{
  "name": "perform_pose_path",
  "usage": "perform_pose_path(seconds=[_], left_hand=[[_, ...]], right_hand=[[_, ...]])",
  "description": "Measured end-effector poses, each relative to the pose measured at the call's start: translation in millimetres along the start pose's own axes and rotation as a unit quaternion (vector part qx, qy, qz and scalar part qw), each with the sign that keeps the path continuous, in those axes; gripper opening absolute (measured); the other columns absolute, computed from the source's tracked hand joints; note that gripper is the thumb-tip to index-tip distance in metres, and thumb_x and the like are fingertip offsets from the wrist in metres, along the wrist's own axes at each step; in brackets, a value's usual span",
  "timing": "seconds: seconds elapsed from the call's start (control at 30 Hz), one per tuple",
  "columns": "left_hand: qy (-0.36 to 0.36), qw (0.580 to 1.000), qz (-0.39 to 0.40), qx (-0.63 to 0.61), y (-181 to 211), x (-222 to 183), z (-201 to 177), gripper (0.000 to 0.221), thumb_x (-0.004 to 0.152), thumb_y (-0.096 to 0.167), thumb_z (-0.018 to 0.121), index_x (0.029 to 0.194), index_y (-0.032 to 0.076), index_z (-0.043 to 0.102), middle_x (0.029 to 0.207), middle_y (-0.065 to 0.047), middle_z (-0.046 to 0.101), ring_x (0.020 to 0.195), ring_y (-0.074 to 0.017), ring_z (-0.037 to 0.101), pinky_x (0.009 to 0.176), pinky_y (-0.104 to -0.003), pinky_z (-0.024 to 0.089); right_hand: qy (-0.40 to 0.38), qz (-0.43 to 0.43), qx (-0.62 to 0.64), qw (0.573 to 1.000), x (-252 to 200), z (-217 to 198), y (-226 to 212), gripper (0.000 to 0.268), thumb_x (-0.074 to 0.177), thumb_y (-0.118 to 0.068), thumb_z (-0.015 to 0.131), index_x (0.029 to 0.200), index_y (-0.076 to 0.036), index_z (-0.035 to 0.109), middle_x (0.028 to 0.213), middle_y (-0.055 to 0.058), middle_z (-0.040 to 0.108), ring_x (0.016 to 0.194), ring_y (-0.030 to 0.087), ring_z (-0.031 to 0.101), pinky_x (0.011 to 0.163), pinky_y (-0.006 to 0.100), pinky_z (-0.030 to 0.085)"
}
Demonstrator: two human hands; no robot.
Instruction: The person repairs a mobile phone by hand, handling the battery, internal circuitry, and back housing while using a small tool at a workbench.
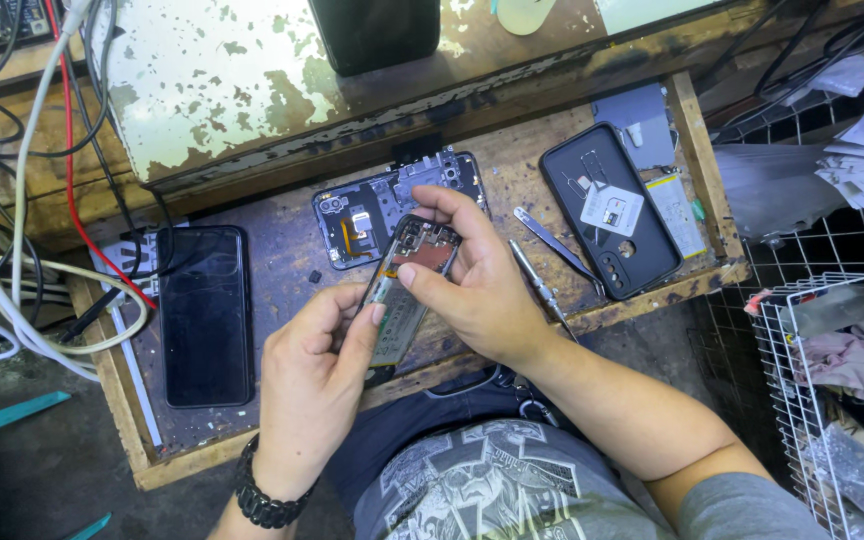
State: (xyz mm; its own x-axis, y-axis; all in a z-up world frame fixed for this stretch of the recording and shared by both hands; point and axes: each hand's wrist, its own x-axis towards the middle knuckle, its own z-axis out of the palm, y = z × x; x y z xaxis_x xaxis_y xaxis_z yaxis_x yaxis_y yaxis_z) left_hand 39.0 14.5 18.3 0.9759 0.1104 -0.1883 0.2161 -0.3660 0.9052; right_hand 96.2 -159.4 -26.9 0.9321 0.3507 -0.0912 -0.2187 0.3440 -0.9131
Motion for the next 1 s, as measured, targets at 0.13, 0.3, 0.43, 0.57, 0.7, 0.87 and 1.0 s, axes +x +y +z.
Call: perform_pose_path(seconds=[0.13,0.3,0.43,0.57,0.7,0.87,1.0], left_hand=[[0.016,0.999,0.049,0.016,1.7,-0.8,2.6,0.018,0.094,0.012,0.07,0.109,0.002,0.071,0.087,-0.007,0.078,0.069,-0.0075,0.072,0.06,-0.024,0.055],[0.016,0.999,0.043,0.024,1.3,1.0,5.2,0.017,0.093,0.012,0.071,0.107,0.002,0.071,0.087,-0.009,0.079,0.07,-0.0125,0.075,0.062,-0.027,0.057],[0.024,0.996,0.071,0.042,-0.4,1.6,6.0,0.016,0.093,0.013,0.072,0.106,0.003,0.07,0.087,-0.01,0.078,0.072,-0.0156,0.076,0.063,-0.028,0.056],[0.027,0.995,0.082,0.053,-0.6,0.8,6.0,0.015,0.093,0.013,0.071,0.105,0.003,0.07,0.088,-0.01,0.077,0.073,-0.0189,0.076,0.064,-0.03,0.056],[0.035,0.994,0.088,0.063,-1.7,0.8,5.9,0.015,0.093,0.014,0.071,0.104,0.004,0.07,0.086,-0.01,0.076,0.072,-0.0214,0.075,0.065,-0.032,0.055],[0.042,0.991,0.102,0.077,-3.6,0.3,6.2,0.015,0.093,0.014,0.072,0.105,0.004,0.07,0.087,-0.011,0.076,0.074,-0.0245,0.074,0.066,-0.034,0.054],[0.047,0.988,0.117,0.089,-4.5,-0.3,6.8,0.014,0.094,0.014,0.072,0.104,0.004,0.069,0.088,-0.011,0.076,0.076,-0.0269,0.073,0.067,-0.036,0.054]], right_hand=[[0.001,0.0,-0.015,1.0,2.3,-1.9,1.9,0.065,0.095,0.006,0.066,0.153,0.001,0.037,0.144,0.011,0.046,0.115,0.013,0.058,0.104,0.03,0.051],[-0.002,0.01,-0.013,1.0,2.7,-4.5,0.1,0.062,0.096,0.006,0.066,0.152,0.003,0.039,0.141,0.011,0.048,0.116,0.012,0.059,0.104,0.03,0.051],[-0.004,0.018,0.007,1.0,2.9,-4.7,-1.0,0.062,0.096,0.006,0.066,0.151,0.003,0.039,0.14,0.01,0.049,0.114,0.012,0.059,0.103,0.029,0.051],[-0.01,0.019,0.023,1.0,5.6,-5.5,-1.2,0.06,0.096,0.006,0.066,0.15,0.003,0.041,0.138,0.009,0.05,0.117,0.012,0.059,0.105,0.03,0.051],[-0.018,0.02,0.023,0.999,9.4,-7.3,-1.1,0.059,0.095,0.007,0.067,0.148,0.003,0.042,0.136,0.01,0.052,0.118,0.012,0.059,0.106,0.031,0.051],[-0.022,0.027,0.033,0.999,10.6,-7.5,-2.5,0.059,0.095,0.008,0.067,0.148,0.003,0.043,0.133,0.01,0.053,0.118,0.012,0.058,0.106,0.031,0.051],[-0.021,0.019,0.001,1.0,10.2,-7.5,-3.7,0.059,0.094,0.007,0.067,0.148,0.002,0.043,0.134,0.009,0.053,0.119,0.012,0.058,0.107,0.03,0.051]])
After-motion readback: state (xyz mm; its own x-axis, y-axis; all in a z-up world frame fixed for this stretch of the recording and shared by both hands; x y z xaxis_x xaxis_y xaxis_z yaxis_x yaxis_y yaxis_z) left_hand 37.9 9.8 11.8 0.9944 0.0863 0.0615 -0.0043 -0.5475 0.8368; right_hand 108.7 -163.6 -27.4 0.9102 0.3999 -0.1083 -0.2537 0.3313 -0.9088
